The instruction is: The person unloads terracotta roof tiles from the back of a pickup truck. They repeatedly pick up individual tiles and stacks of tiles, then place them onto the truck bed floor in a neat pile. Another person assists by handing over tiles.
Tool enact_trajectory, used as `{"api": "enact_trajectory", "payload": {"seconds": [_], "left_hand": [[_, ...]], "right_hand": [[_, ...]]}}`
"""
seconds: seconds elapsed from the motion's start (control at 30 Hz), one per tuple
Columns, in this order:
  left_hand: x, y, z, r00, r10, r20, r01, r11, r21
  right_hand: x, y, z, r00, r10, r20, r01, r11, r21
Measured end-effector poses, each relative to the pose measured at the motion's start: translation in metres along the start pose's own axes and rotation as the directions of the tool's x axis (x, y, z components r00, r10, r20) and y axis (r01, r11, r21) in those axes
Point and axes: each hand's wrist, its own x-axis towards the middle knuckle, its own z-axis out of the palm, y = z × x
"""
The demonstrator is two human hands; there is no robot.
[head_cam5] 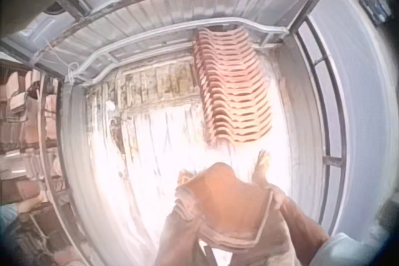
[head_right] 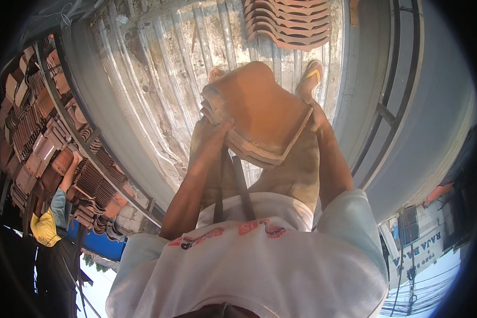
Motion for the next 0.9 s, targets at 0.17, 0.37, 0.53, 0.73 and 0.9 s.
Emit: {"api": "enact_trajectory", "payload": {"seconds": [0.17, 0.37, 0.53, 0.73, 0.9], "left_hand": [[0.101, -0.075, 0.089, 0.982, -0.022, -0.190, -0.020, 0.977, -0.214], [0.182, -0.106, 0.169, 0.945, 0.001, -0.327, -0.089, 0.964, -0.253], [0.213, -0.102, 0.214, 0.903, 0.158, -0.399, -0.246, 0.952, -0.180], [0.218, -0.061, 0.201, 0.980, 0.101, -0.169, -0.118, 0.989, -0.091], [0.232, -0.069, 0.195, 0.967, 0.135, -0.216, -0.120, 0.989, 0.083]], "right_hand": [[0.133, -0.064, -0.034, 0.984, 0.170, -0.044, -0.159, 0.969, 0.189], [0.218, -0.116, -0.064, 0.985, -0.090, 0.150, 0.061, 0.981, 0.186], [0.234, -0.115, -0.073, 0.945, -0.270, 0.186, 0.212, 0.937, 0.279], [0.240, -0.139, -0.086, 0.898, -0.394, 0.198, 0.321, 0.891, 0.320], [0.210, -0.141, -0.067, 0.922, -0.367, 0.123, 0.294, 0.871, 0.394]]}}
